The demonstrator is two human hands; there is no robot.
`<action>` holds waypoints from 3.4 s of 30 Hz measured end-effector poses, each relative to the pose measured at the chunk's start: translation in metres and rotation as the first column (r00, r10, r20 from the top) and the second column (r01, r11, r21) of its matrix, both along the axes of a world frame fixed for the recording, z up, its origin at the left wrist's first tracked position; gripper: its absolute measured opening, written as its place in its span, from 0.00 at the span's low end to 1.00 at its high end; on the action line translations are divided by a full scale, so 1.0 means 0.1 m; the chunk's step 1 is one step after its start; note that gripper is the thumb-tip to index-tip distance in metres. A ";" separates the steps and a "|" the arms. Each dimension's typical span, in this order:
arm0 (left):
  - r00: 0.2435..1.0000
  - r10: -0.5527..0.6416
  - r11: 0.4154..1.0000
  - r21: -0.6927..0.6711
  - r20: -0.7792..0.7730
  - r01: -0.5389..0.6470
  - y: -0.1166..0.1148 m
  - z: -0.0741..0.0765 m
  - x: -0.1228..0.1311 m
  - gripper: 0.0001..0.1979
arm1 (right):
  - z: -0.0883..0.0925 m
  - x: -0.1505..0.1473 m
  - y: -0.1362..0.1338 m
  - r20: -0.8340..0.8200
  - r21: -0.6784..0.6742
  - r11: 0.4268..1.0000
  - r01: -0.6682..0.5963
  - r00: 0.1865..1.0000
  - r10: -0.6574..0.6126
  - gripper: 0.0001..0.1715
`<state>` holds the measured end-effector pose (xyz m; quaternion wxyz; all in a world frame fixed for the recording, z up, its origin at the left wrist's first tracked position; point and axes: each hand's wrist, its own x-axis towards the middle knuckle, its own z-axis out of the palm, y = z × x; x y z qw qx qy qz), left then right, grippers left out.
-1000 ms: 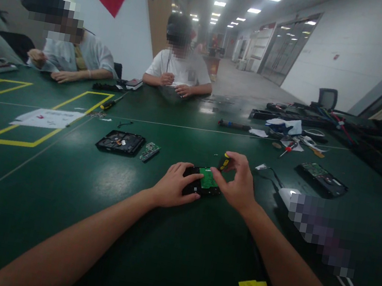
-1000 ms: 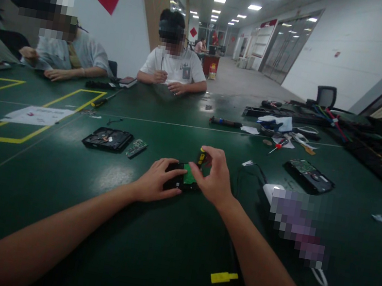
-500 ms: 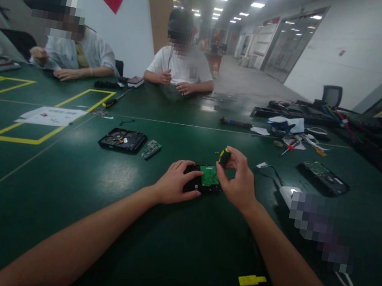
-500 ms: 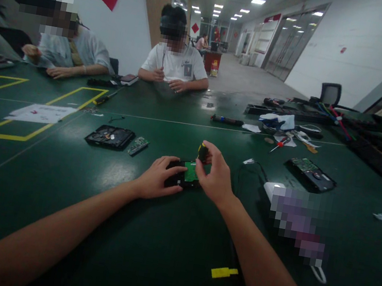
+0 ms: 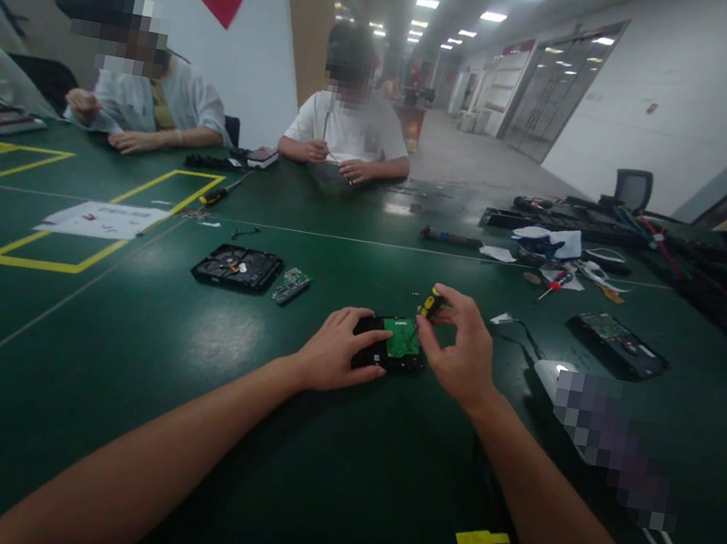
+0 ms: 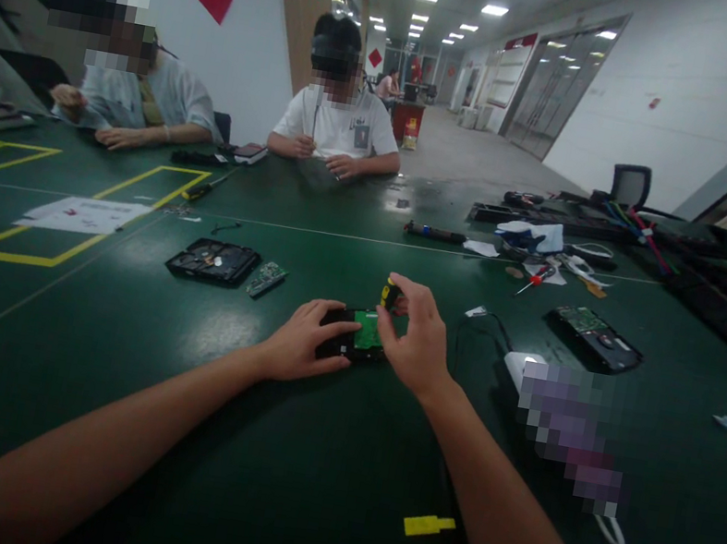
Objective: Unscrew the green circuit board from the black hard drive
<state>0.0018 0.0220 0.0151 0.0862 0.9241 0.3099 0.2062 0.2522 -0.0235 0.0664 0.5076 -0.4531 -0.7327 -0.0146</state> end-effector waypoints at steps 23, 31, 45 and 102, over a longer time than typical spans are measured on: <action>1.000 0.005 1.000 -0.019 -0.015 -0.005 0.01 0.00 -0.01 0.34 | 0.00 0.03 0.02 0.006 0.045 0.999 -0.029 1.000 0.029 0.35; 1.000 0.004 1.000 -0.009 0.000 -0.004 0.01 0.00 0.00 0.34 | -0.08 0.06 0.06 -0.016 0.027 0.999 -0.026 1.000 0.026 0.35; 1.000 -0.009 1.000 0.002 0.003 0.009 0.02 -0.03 0.00 0.34 | -0.10 -0.03 0.03 -0.071 -0.074 0.991 -0.115 0.991 0.110 0.41; 1.000 0.000 1.000 0.005 -0.015 0.000 0.01 -0.01 0.00 0.34 | -0.06 0.02 0.02 0.017 0.057 0.998 0.008 1.000 -0.009 0.36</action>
